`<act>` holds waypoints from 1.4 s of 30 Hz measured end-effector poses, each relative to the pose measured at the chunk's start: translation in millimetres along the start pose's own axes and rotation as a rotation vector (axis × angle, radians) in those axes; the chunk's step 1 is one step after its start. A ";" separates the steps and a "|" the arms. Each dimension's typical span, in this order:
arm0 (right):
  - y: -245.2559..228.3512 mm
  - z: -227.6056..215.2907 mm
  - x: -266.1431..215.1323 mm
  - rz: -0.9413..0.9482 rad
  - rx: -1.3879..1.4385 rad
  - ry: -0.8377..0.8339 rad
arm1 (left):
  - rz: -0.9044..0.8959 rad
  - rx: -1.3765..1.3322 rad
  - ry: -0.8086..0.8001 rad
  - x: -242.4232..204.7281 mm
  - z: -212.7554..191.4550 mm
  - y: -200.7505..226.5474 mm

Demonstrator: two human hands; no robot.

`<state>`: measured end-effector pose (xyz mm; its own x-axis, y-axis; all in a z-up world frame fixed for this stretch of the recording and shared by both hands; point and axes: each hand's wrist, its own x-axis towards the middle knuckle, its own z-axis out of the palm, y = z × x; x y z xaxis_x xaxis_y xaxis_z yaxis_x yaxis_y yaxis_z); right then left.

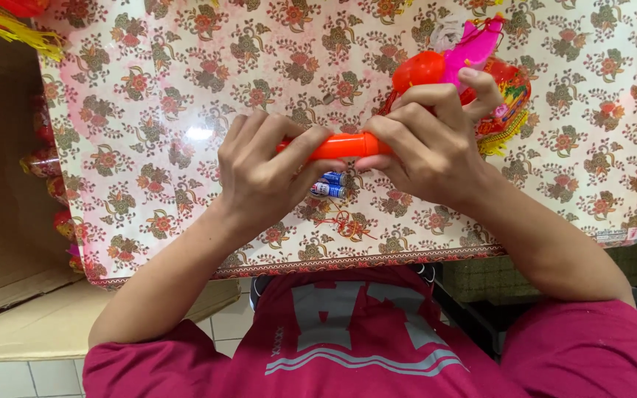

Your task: Assembling decorative lanterns by installing batteries, attaching handles, and cleaning the exterior.

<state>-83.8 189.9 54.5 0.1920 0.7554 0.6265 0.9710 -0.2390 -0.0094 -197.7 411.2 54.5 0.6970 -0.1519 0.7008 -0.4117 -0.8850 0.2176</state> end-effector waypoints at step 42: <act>5.0 -4.6 0.1 -0.046 -0.063 -0.018 | -0.114 -0.190 -0.203 -8.8 6.4 -8.9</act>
<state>-79.5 185.9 58.0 0.1507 0.7774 0.6107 0.9680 -0.2415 0.0685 -196.4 417.6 42.1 0.8404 -0.1577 0.5186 -0.4130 -0.8060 0.4241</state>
